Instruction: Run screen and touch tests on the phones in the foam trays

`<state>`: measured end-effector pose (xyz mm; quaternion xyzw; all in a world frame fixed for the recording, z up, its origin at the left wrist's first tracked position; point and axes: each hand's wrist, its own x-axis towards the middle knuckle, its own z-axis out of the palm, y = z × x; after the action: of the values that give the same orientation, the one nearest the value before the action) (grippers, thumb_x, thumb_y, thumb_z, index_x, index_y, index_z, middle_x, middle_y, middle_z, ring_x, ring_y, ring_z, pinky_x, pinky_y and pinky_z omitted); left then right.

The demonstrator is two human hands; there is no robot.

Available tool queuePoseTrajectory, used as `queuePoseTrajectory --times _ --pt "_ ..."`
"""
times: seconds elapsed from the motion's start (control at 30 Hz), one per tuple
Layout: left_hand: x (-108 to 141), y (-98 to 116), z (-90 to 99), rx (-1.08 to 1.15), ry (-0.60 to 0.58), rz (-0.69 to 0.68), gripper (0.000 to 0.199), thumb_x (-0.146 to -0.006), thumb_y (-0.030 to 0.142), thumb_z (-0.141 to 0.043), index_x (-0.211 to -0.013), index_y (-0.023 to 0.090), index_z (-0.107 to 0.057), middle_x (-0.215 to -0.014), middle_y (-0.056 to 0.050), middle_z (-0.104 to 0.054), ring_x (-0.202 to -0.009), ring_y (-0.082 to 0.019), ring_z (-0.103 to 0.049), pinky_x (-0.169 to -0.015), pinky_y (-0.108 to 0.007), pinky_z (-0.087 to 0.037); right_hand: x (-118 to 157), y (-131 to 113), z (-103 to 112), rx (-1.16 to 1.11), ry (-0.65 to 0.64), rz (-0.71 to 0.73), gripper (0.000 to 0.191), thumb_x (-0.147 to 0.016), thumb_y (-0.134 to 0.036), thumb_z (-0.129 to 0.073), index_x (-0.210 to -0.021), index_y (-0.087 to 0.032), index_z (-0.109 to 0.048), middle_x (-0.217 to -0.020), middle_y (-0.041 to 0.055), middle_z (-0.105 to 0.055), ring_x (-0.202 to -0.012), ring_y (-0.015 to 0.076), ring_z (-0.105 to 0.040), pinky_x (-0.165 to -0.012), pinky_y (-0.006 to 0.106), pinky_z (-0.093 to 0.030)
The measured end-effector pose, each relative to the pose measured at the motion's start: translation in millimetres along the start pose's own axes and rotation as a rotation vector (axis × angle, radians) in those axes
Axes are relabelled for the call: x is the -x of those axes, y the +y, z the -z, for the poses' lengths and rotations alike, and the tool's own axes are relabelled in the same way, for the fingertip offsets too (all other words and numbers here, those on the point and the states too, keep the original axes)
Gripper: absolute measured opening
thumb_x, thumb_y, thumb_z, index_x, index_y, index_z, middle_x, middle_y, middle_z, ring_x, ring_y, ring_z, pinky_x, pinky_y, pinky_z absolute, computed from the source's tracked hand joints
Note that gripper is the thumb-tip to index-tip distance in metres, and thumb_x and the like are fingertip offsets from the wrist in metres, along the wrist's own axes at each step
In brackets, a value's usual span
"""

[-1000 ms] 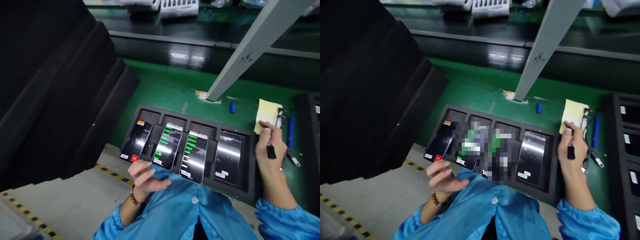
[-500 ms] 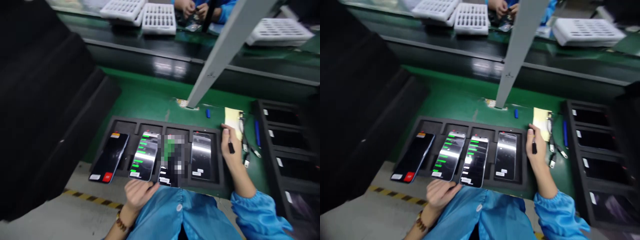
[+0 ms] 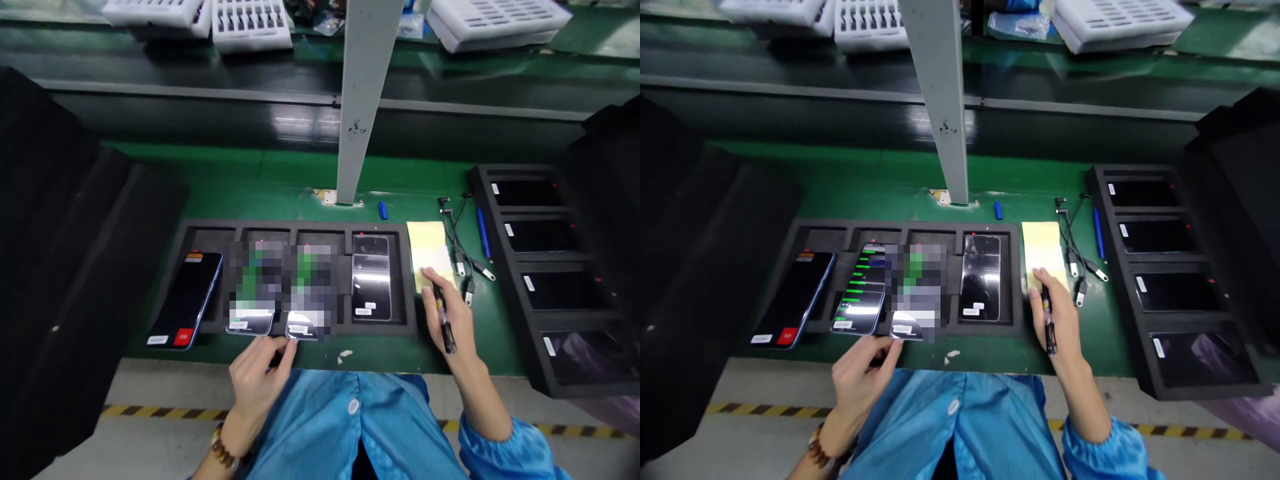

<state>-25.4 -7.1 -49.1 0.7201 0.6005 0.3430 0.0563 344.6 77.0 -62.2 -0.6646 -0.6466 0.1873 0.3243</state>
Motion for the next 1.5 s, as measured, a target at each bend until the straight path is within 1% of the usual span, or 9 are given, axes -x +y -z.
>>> queuePoseTrajectory --times 0.1,0.23,0.4,0.6,0.87,0.97,1.13,1.33,1.5 --pt "-13 26 -14.5 0.168 -0.051 -0.181 0.018 -0.091 0.005 -0.08 -0.086 0.018 -0.068 -0.069 0.005 -0.067 -0.059 -0.01 -0.058 -0.06 -0.025 -0.047 17 -3 6 -0.041 0.063 0.007 0.038 -0.11 -0.046 -0.053 -0.14 -0.027 -0.068 -0.14 0.0126 -0.075 -0.136 0.0333 -0.07 -0.119 0.06 -0.054" --pt "-48 87 -48.5 0.275 -0.243 -0.548 0.008 -0.099 0.025 -0.077 -0.095 0.019 -0.074 -0.08 0.001 -0.073 -0.073 -0.014 -0.065 -0.064 -0.03 -0.05 -13 -2 10 -0.374 0.312 -0.138 0.034 -0.107 -0.051 -0.058 -0.126 -0.024 -0.066 -0.095 0.006 -0.077 -0.085 0.0243 -0.077 -0.074 0.041 -0.065" --pt "-86 152 -98.4 -0.1 -0.468 -0.687 0.056 -0.107 0.048 -0.065 -0.142 0.006 -0.07 -0.143 -0.019 -0.07 -0.129 -0.028 -0.067 -0.118 -0.042 -0.049 -79 8 0 -0.566 0.093 -0.267 0.036 -0.093 -0.057 -0.076 -0.097 -0.023 -0.064 -0.066 -0.0012 -0.069 -0.05 0.0156 -0.063 -0.046 0.026 -0.05" --pt "-88 160 -127.3 -0.296 -0.5 -0.738 0.079 -0.108 0.067 -0.051 -0.146 0.001 -0.07 -0.148 -0.025 -0.067 -0.143 -0.038 -0.059 -0.13 -0.052 -0.039 -76 8 -6 -0.579 0.155 -0.306 0.042 -0.085 -0.052 -0.086 -0.091 -0.025 -0.055 -0.064 -0.0024 -0.07 -0.047 0.0171 -0.065 -0.041 0.025 -0.05" --pt "-90 165 -113.8 -0.393 -0.617 -0.827 0.088 -0.108 0.072 -0.037 -0.154 0.002 -0.064 -0.155 -0.024 -0.064 -0.153 -0.04 -0.055 -0.137 -0.055 -0.035 -82 10 -8 -0.445 0.113 -0.277 0.047 -0.079 -0.049 -0.093 -0.087 -0.028 -0.052 -0.058 -0.0024 -0.067 -0.039 0.0183 -0.058 -0.035 0.027 -0.041" --pt "-90 176 -105.9 -0.666 -0.694 -1.018 0.078 -0.112 0.054 -0.021 -0.168 0.006 -0.047 -0.168 -0.021 -0.053 -0.16 -0.041 -0.048 -0.136 -0.065 -0.035 -83 14 -12 -0.452 0.135 -0.282 0.049 -0.073 -0.049 -0.095 -0.083 -0.028 -0.052 -0.058 -0.0019 -0.067 -0.042 0.0193 -0.06 -0.037 0.028 -0.043" --pt "-88 188 -103.2 -1.461 -0.67 -1.611 0.079 -0.1 0.031 -0.046 -0.175 0.013 -0.028 -0.178 -0.023 -0.034 -0.148 -0.057 -0.056 -0.089 -0.073 -0.067 -76 12 -15 -0.376 0.182 -0.251 0.044 -0.073 -0.054 -0.094 -0.079 -0.033 -0.056 -0.061 -0.0009 -0.068 -0.046 0.024 -0.064 -0.04 0.036 -0.046" --pt "-78 175 -114.7 -0.842 -0.598 -1.102 0.069 -0.107 0.028 -0.024 -0.171 0.007 -0.042 -0.165 -0.023 -0.055 -0.155 -0.041 -0.054 -0.126 -0.066 -0.05 -73 2 -14 -0.339 0.182 -0.283 0.051 -0.081 -0.055 -0.09 -0.073 -0.029 -0.048 -0.054 -0.0028 -0.064 -0.043 0.0197 -0.061 -0.042 0.031 -0.043" --pt "-67 166 -129.5 -0.482 -0.482 -0.859 0.059 -0.106 0.029 -0.042 -0.156 0.008 -0.064 -0.157 -0.019 -0.065 -0.152 -0.033 -0.059 -0.137 -0.047 -0.039 -74 8 -18 -0.252 0.201 -0.254 0.044 -0.095 -0.041 -0.072 -0.067 -0.029 -0.04 -0.048 -0.0072 -0.055 -0.039 0.0146 -0.053 -0.043 0.028 -0.041"
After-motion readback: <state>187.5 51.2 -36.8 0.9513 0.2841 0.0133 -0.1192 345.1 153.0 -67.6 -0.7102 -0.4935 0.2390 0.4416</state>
